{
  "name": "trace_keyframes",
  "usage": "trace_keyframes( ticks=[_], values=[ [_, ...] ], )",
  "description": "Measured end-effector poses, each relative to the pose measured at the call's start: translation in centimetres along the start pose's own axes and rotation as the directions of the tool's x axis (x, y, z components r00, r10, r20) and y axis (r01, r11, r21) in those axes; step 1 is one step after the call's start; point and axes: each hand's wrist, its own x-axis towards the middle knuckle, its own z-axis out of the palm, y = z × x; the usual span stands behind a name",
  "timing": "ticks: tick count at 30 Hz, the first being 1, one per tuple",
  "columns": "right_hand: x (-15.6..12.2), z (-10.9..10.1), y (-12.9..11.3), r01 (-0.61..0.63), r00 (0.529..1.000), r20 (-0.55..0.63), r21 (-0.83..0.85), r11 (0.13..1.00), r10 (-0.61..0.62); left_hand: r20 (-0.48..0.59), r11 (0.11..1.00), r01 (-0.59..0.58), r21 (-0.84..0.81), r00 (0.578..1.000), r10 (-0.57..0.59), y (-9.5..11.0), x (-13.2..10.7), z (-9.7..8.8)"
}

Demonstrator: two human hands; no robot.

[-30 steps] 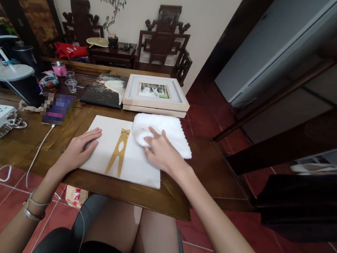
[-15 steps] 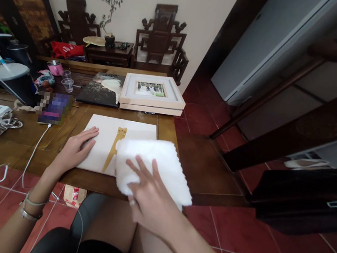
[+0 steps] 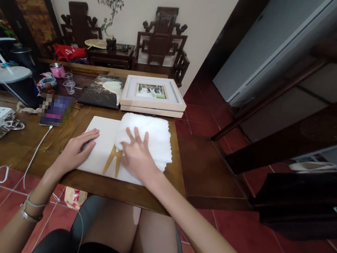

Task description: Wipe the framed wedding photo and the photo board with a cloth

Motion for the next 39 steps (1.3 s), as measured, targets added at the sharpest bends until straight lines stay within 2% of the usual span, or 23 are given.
trace_keyframes(
  ticks=[6, 10, 14, 17, 21, 25, 28, 32, 36, 39],
  values=[
    [-7.6, 0.8, -4.2, 0.254, 0.967, -0.033, 0.079, 0.964, -0.252, 0.059, 0.999, -0.039, 0.035, 0.998, 0.036, 0.1, -0.1, -0.1],
    [-10.0, 0.3, -5.6, 0.329, 0.944, -0.023, 0.094, 0.94, -0.329, 0.078, 0.996, -0.047, 0.079, 0.996, 0.04, 0.0, -0.1, 0.0],
    [-8.0, -0.5, -4.5, 0.259, 0.965, 0.007, 0.091, 0.962, -0.261, 0.072, 0.995, -0.062, 0.081, 0.996, 0.057, -0.3, -0.1, 0.1],
    [-4.4, -1.0, -3.2, 0.176, 0.984, 0.016, 0.049, 0.983, -0.177, 0.056, 0.996, -0.056, 0.067, 0.997, 0.052, -0.5, -0.1, 0.3],
    [1.0, -1.4, -2.1, 0.033, 0.996, 0.089, -0.035, 0.999, -0.029, 0.069, 0.998, -0.026, 0.057, 0.997, 0.022, -0.6, -0.1, 0.3],
    [3.7, -1.1, -2.1, -0.032, 0.993, 0.111, -0.102, 0.994, 0.043, 0.064, 0.998, -0.026, 0.05, 0.998, 0.022, -0.5, -0.1, 0.2],
    [2.8, -0.5, -3.0, -0.019, 0.989, 0.143, -0.13, 0.991, 0.037, 0.063, 0.999, -0.015, 0.052, 0.998, 0.012, -0.3, 0.0, 0.1],
    [-1.2, -0.3, -5.5, 0.063, 0.977, 0.21, -0.094, 0.994, -0.042, 0.063, 0.997, -0.019, 0.071, 0.998, 0.014, -0.2, 0.0, 0.1],
    [-5.2, -1.3, -8.2, 0.147, 0.922, 0.361, 0.007, 0.989, -0.14, 0.072, 0.995, -0.035, 0.091, 0.997, 0.028, -0.3, 0.0, 0.1],
    [-6.2, -2.2, -9.2, 0.188, 0.894, 0.408, 0.037, 0.981, -0.187, 0.075, 0.996, -0.043, 0.084, 0.996, 0.037, -0.4, 0.1, 0.1]
  ],
)
